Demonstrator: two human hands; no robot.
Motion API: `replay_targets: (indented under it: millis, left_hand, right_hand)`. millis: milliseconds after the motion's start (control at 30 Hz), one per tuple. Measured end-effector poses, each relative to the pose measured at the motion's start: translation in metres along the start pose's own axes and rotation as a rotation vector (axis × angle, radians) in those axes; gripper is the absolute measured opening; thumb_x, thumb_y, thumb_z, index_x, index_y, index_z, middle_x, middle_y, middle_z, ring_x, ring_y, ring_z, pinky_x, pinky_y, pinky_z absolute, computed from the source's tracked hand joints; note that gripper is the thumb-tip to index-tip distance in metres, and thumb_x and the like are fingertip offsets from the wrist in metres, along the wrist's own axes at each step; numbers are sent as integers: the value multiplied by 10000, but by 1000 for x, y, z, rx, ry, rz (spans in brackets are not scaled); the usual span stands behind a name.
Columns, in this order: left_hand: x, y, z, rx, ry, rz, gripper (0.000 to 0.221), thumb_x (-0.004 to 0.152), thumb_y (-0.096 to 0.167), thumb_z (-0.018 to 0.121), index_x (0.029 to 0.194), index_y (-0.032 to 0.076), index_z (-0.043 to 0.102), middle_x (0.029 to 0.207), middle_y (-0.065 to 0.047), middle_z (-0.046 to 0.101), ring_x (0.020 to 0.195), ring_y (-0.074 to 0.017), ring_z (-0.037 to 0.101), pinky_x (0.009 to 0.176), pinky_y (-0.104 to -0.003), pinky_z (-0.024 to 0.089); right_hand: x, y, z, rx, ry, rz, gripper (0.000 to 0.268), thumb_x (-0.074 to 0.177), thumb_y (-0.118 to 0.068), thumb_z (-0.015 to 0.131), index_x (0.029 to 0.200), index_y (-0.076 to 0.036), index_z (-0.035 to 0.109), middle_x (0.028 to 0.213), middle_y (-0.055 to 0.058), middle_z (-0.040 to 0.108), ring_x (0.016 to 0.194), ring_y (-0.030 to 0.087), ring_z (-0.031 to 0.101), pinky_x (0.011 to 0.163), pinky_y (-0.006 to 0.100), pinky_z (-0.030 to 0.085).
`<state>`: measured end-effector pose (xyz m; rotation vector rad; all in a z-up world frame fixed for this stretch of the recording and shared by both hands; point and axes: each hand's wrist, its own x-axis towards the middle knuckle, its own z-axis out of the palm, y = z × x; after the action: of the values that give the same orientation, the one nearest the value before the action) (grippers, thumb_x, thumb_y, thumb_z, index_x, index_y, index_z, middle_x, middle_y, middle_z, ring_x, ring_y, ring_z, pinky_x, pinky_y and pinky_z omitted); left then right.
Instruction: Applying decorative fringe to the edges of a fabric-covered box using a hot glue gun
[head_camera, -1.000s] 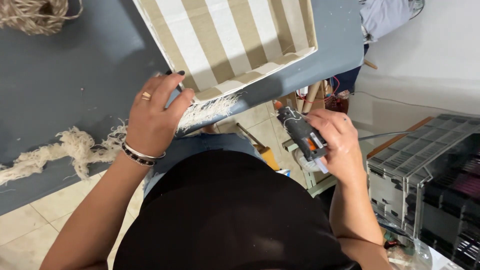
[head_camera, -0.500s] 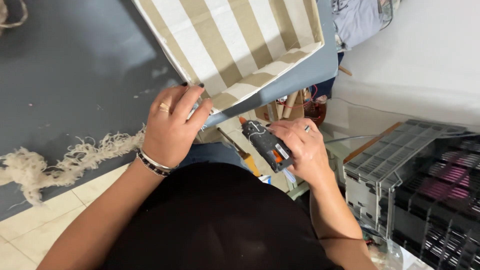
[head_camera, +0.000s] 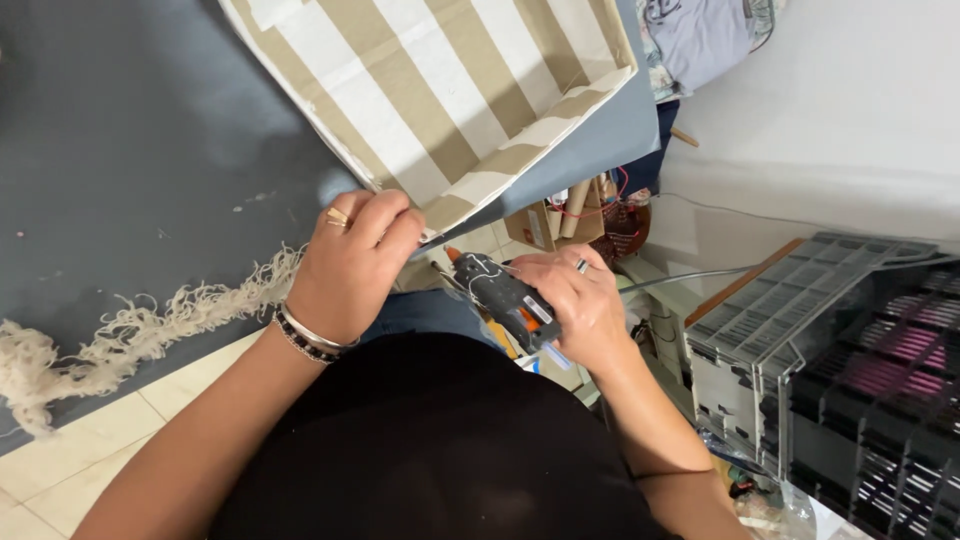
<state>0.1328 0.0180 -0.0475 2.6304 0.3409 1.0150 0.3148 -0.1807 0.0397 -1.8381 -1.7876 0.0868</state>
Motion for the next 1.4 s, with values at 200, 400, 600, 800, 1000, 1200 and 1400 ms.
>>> replay_targets:
  millis: [200,400,600,800,1000,1200,1400]
  left_hand:
    - [-2,-1,3,24,18,-1,134,1078,181,573,971,128,634,1018,-61,560,924,-263,609,831,-339,507]
    - [1,0,0,10,41,-7,161,1092,158,547,977,121,654,1015,-68,568,924,-258,609,843,-324,509]
    - [5,3,-4,-10,36,-28,187,1103,135,522,970,102,649,1003,-73,563,917,-255,607,848,-320,517]
    - [6,3,-6,-18,35,-23,187,1101,112,520,965,99,648,1001,-78,555,909,-252,600,840,-319,518]
    - [5,1,-5,-13,21,-26,193,1109,118,507,978,108,648,1001,-71,546,909,-245,601,856,-321,521]
    - [2,3,-4,-3,5,-38,162,1100,140,538,977,113,639,997,-61,540,910,-238,599,866,-320,522]
    - [1,2,-4,-9,-12,-38,162,1099,154,542,974,109,634,991,-64,538,911,-245,603,877,-324,521]
  right_hand:
    - [3,9,11,-1,4,-5,253,1018,-298,599,987,-77,720,913,70,730,707,261,697,784,405,556]
    - [9,6,11,-11,-19,-18,204,1020,-242,611,975,-67,705,899,79,721,709,269,696,796,408,554]
    - [8,9,13,-21,-37,-30,170,1006,-205,622,962,-65,706,887,78,719,715,262,693,809,410,543]
    - [11,10,14,-35,-45,-37,166,1005,-203,622,975,-63,707,904,83,718,737,256,691,829,400,527]
    - [13,11,15,-52,-37,-28,170,1013,-199,607,982,-66,709,912,74,717,732,247,680,838,389,520]
    - [9,13,10,-65,-31,-6,123,1008,-137,619,973,-62,710,901,84,719,720,266,673,834,391,520]
    - [-3,22,12,-56,-24,4,133,1016,-151,631,982,-45,703,893,98,711,719,277,668,820,405,518]
